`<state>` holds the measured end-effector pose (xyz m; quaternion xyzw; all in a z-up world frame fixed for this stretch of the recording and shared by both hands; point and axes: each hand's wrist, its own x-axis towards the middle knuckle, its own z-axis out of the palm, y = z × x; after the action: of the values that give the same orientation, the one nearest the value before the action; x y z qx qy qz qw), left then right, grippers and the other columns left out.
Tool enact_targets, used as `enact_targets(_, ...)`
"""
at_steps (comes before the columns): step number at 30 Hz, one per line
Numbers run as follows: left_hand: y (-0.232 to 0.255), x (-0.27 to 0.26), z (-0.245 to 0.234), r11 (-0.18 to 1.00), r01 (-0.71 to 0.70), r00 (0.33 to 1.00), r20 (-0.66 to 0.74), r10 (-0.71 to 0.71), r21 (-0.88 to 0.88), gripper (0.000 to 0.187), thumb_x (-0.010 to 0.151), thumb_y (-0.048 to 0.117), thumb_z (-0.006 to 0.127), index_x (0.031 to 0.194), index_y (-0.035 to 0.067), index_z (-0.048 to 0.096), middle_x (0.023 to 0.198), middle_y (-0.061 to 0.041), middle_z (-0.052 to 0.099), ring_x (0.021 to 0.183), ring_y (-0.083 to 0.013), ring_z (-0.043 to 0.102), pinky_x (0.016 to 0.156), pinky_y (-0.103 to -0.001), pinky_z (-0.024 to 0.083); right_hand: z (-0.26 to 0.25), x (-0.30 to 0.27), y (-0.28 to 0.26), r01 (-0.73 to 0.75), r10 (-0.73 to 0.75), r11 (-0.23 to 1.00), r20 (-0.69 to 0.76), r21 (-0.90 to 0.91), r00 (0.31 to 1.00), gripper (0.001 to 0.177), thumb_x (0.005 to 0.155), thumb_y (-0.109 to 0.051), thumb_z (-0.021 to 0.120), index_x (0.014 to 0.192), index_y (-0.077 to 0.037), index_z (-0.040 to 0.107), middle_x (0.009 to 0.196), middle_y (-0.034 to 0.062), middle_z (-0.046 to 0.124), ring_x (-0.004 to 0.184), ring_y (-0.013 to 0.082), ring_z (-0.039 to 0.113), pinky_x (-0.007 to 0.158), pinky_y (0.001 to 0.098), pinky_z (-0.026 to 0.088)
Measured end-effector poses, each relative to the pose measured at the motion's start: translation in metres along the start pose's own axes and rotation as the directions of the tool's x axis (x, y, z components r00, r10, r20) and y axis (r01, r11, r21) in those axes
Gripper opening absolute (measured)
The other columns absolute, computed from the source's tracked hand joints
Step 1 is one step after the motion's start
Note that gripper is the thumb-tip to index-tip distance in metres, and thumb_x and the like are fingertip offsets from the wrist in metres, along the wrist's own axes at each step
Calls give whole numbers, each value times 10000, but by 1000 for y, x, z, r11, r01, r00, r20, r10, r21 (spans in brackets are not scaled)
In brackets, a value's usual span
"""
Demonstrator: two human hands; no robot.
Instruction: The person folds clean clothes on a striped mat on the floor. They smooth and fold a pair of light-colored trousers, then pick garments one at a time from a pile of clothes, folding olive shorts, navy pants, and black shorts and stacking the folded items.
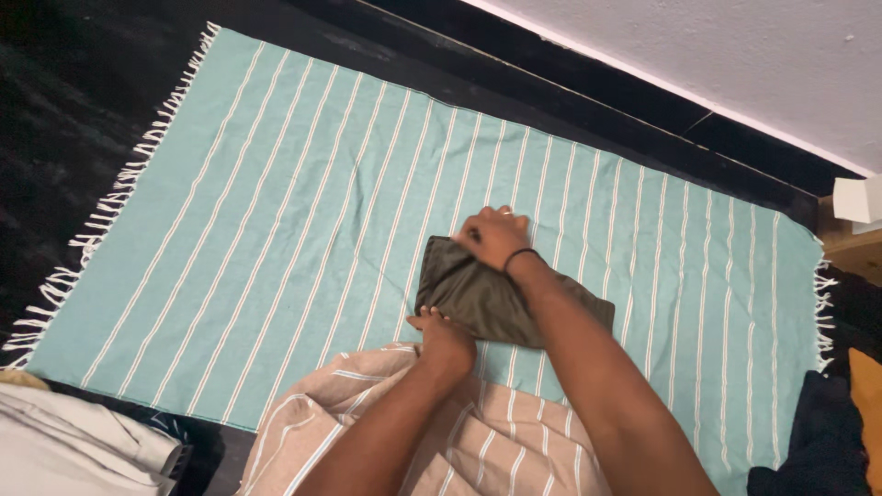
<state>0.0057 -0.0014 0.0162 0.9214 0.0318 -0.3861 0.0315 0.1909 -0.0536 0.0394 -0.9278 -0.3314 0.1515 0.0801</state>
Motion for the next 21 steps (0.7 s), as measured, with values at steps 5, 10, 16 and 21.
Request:
enact_targets(5,-2,-6,-6,1000,14,1000,11,-14,-26,564,1039,301,468,1540,45,442,1653,-233,266,1525,-473,243,1112,-747,274,-6,8,-42,75,-80,996,-94,-53,992,160,836,-370,735,933,-243,737,1015,38,631,1082,299,582,878,486,448)
enact_targets(10,-14,-22,-9,998,-62,981,-187,56,-28,433,1009,254,514,1374,36,596,1466,-243,506,1348,-451,486,979,-701,405,18,-45,-56,157,-102,986,-551,54,828,132,911,-217,676,1013,-145,716,960,92,635,966,331,614,841,468,464)
enact_targets(16,-17,10,-5,965,-191,769,-638,34,-178,129,949,177,621,1007,140,730,1033,-94,747,974,-290,721,759,-464,565,52,-147,-29,88,-16,985,-432,146,902,404,909,-129,571,1307,-150,640,1407,87,603,1357,306,515,1097,497,390)
enact_targets(21,-25,20,3,975,-132,586,-808,-69,-179,180,854,167,658,1026,121,683,1014,-90,670,974,-294,667,690,-466,576,58,-158,-6,-72,61,995,-135,-75,989,680,978,-386,539,1569,-135,316,1650,162,229,1520,381,161,1175,611,111)
